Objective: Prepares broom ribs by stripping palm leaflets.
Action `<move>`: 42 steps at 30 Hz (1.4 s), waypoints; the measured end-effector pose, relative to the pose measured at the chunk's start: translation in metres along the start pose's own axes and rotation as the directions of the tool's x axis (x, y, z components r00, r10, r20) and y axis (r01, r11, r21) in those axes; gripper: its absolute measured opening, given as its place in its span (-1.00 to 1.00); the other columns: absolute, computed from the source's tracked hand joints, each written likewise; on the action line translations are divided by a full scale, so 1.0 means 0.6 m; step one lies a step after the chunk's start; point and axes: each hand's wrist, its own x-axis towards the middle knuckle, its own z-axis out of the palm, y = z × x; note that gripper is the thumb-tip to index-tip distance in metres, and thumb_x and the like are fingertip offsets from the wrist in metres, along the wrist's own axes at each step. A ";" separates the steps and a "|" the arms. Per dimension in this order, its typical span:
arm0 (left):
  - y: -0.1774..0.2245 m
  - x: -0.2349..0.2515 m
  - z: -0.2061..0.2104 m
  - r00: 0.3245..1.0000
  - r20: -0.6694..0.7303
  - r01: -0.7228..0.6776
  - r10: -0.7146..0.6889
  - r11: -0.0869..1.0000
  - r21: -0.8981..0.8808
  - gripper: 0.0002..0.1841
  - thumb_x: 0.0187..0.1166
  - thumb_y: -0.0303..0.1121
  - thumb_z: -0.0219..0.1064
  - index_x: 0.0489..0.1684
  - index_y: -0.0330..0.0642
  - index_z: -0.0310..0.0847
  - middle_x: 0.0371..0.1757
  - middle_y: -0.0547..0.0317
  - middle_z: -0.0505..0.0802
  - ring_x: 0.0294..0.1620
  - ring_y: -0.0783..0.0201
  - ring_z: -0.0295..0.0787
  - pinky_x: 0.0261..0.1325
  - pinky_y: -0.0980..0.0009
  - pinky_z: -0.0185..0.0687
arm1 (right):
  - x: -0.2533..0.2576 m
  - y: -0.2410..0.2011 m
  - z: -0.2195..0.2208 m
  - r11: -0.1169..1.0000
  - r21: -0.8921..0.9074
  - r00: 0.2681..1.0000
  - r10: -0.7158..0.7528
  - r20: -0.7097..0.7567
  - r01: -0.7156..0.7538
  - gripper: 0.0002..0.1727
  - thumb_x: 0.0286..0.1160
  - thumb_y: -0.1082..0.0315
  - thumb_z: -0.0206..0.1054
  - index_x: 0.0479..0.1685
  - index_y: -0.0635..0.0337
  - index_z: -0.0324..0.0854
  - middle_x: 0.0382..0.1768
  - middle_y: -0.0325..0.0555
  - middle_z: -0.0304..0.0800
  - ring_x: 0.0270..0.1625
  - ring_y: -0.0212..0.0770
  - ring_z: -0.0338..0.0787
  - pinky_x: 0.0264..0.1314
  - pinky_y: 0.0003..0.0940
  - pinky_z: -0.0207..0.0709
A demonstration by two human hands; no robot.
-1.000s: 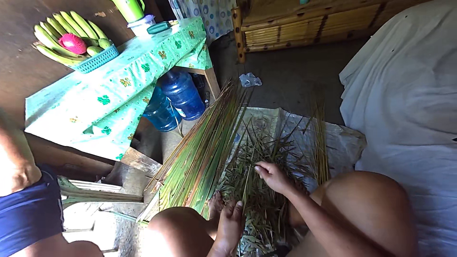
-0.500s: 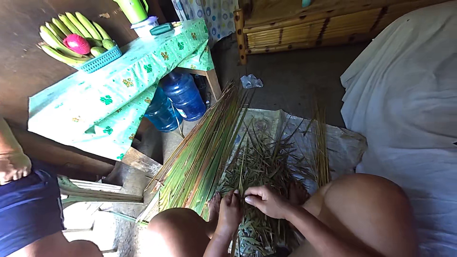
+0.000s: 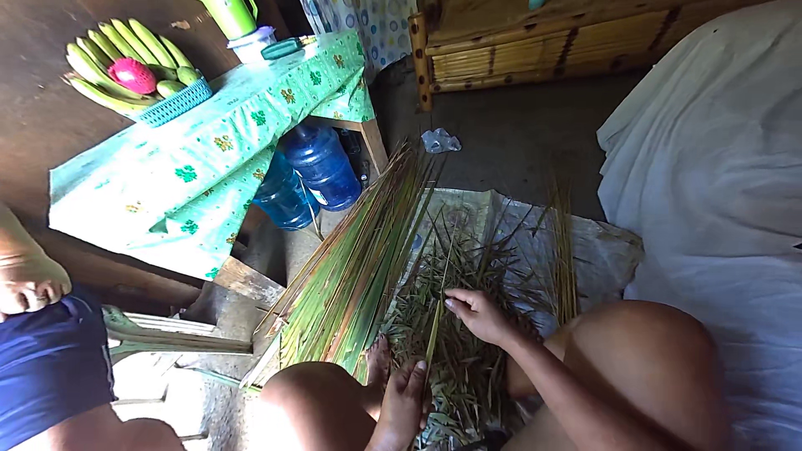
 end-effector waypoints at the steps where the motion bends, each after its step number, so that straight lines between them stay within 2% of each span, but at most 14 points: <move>1: -0.003 -0.002 -0.002 1.000 -0.007 -0.010 0.010 1.000 -0.002 -0.65 0.90 -0.33 -0.16 -0.28 -0.18 0.48 -0.78 0.39 0.45 -0.88 0.57 0.26 -0.79 0.67 0.23 | 0.002 0.000 0.001 1.000 -0.024 1.000 0.003 0.004 -0.003 -0.58 0.80 0.29 0.12 0.37 0.41 0.65 0.04 0.16 0.85 -0.04 -0.20 0.80 0.20 -0.31 0.61; 5: -0.008 0.000 -0.005 0.999 -0.040 -0.016 0.016 1.000 -0.001 -0.64 0.90 -0.34 -0.14 -0.34 -0.19 0.50 -0.79 0.38 0.43 -0.89 0.56 0.22 -0.81 0.65 0.18 | 0.010 -0.001 0.009 0.996 -0.058 0.997 0.064 -0.032 -0.066 -0.59 0.82 0.28 0.09 0.38 0.36 0.66 0.00 0.13 0.85 -0.06 -0.18 0.79 0.18 -0.25 0.59; 9: -0.008 -0.001 -0.005 1.000 -0.027 -0.011 0.011 1.000 0.004 -0.65 0.90 -0.35 -0.14 -0.32 -0.17 0.49 -0.80 0.40 0.41 -0.89 0.57 0.22 -0.81 0.66 0.18 | 0.021 0.011 -0.007 0.994 -0.002 0.982 0.110 -0.151 -0.112 -0.61 0.84 0.32 0.03 0.30 0.37 0.66 -0.32 -0.05 0.69 -0.34 -0.30 0.59 -0.12 -0.34 0.52; 12: -0.008 0.009 -0.008 0.998 -0.061 -0.005 0.004 1.000 -0.015 -0.64 0.91 -0.35 -0.14 -0.32 -0.19 0.48 -0.81 0.38 0.42 -0.89 0.56 0.21 -0.80 0.65 0.18 | 0.008 -0.003 -0.016 0.994 0.047 0.994 0.103 -0.045 -0.101 -0.63 0.82 0.31 0.04 0.20 0.35 0.69 -0.39 -0.13 0.65 -0.42 -0.36 0.57 -0.25 -0.39 0.52; 15: -0.001 0.022 -0.006 0.995 -0.102 0.016 -0.019 0.999 -0.029 -0.64 0.92 -0.32 -0.13 -0.29 -0.23 0.48 -0.79 0.35 0.42 -0.89 0.54 0.20 -0.81 0.64 0.17 | -0.027 -0.031 0.002 0.996 0.063 0.974 0.041 0.222 -0.056 -0.63 0.78 0.27 0.09 0.18 0.35 0.71 -0.37 -0.08 0.69 -0.41 -0.33 0.59 -0.24 -0.35 0.53; 17: 0.003 0.031 -0.003 0.994 -0.105 0.014 -0.018 0.999 -0.034 -0.66 0.93 -0.32 -0.14 -0.21 -0.25 0.49 -0.78 0.35 0.41 -0.89 0.53 0.19 -0.82 0.64 0.17 | -0.045 -0.038 0.020 0.999 0.037 0.946 -0.045 0.320 0.035 -0.63 0.76 0.27 0.11 0.13 0.35 0.73 -0.34 -0.01 0.73 -0.35 -0.26 0.63 -0.16 -0.29 0.55; 21: 0.010 0.029 0.005 0.996 -0.090 0.014 -0.017 0.999 -0.035 -0.68 0.93 -0.33 -0.15 -0.20 -0.24 0.47 -0.78 0.36 0.41 -0.89 0.56 0.18 -0.83 0.66 0.15 | -0.033 -0.022 0.022 0.989 -0.057 0.970 -0.122 0.210 0.136 -0.64 0.76 0.26 0.12 0.04 0.35 0.76 -0.24 0.11 0.81 -0.20 -0.12 0.76 0.00 -0.17 0.61; 24: 0.008 0.022 0.006 0.997 -0.072 0.014 -0.017 0.999 -0.048 -0.67 0.92 -0.35 -0.14 -0.26 -0.21 0.45 -0.78 0.37 0.39 -0.89 0.56 0.17 -0.83 0.65 0.14 | -0.005 -0.006 0.008 0.995 -0.096 0.993 -0.020 0.113 0.031 -0.61 0.79 0.25 0.11 0.15 0.38 0.73 -0.12 0.17 0.83 -0.07 -0.04 0.80 0.15 -0.06 0.61; 25: 0.007 0.019 0.007 0.997 -0.068 0.015 -0.018 0.999 -0.051 -0.66 0.92 -0.36 -0.14 -0.29 -0.20 0.46 -0.79 0.38 0.38 -0.90 0.56 0.17 -0.83 0.65 0.14 | 0.005 0.000 0.001 0.997 -0.080 0.997 0.019 0.071 -0.013 -0.61 0.80 0.26 0.09 0.21 0.39 0.71 -0.13 0.16 0.82 -0.11 -0.08 0.78 0.13 -0.10 0.61; 27: 0.005 0.013 0.006 0.998 -0.059 0.015 -0.017 0.999 -0.046 -0.66 0.91 -0.35 -0.15 -0.31 -0.18 0.45 -0.80 0.39 0.37 -0.90 0.56 0.17 -0.83 0.66 0.14 | 0.016 0.009 -0.007 0.998 -0.013 0.998 0.062 -0.002 -0.062 -0.62 0.82 0.29 0.06 0.21 0.38 0.69 -0.30 -0.01 0.72 -0.32 -0.27 0.63 -0.10 -0.29 0.55; 30: 0.002 0.019 0.001 0.996 -0.089 0.012 -0.015 0.999 -0.038 -0.66 0.92 -0.33 -0.13 -0.26 -0.23 0.48 -0.79 0.37 0.39 -0.89 0.55 0.17 -0.82 0.65 0.14 | 0.002 -0.008 -0.006 0.992 0.099 0.995 0.078 0.060 -0.084 -0.65 0.80 0.30 0.08 0.14 0.38 0.69 -0.39 -0.14 0.67 -0.45 -0.41 0.55 -0.28 -0.43 0.50; 35: 0.018 0.046 0.002 0.988 -0.151 -0.015 0.018 1.000 0.022 -0.67 0.92 -0.35 -0.13 -0.14 -0.27 0.53 -0.76 0.36 0.43 -0.87 0.53 0.22 -0.79 0.62 0.22 | -0.050 -0.038 0.034 0.995 0.080 0.943 -0.084 0.322 0.061 -0.67 0.70 0.29 0.12 -0.08 0.37 0.73 -0.49 -0.11 0.62 -0.45 -0.33 0.55 -0.29 -0.35 0.46; 38: 0.022 0.048 0.006 0.988 -0.152 -0.025 0.029 0.999 0.032 -0.68 0.92 -0.36 -0.13 -0.12 -0.28 0.53 -0.74 0.35 0.43 -0.85 0.53 0.24 -0.77 0.61 0.23 | -0.045 -0.032 0.037 0.990 0.049 0.946 -0.143 0.291 0.135 -0.64 0.75 0.28 0.13 0.04 0.38 0.76 -0.34 0.02 0.76 -0.35 -0.29 0.63 -0.15 -0.35 0.54; 42: 0.020 0.035 0.010 0.995 -0.096 0.011 -0.016 0.998 -0.056 -0.64 0.94 -0.29 -0.17 -0.25 -0.23 0.45 -0.77 0.37 0.36 -0.89 0.55 0.14 -0.83 0.66 0.11 | -0.017 -0.009 0.021 0.993 -0.049 0.983 -0.099 0.157 0.108 -0.63 0.77 0.28 0.12 0.11 0.38 0.75 -0.16 0.15 0.84 -0.15 -0.11 0.78 0.07 -0.17 0.62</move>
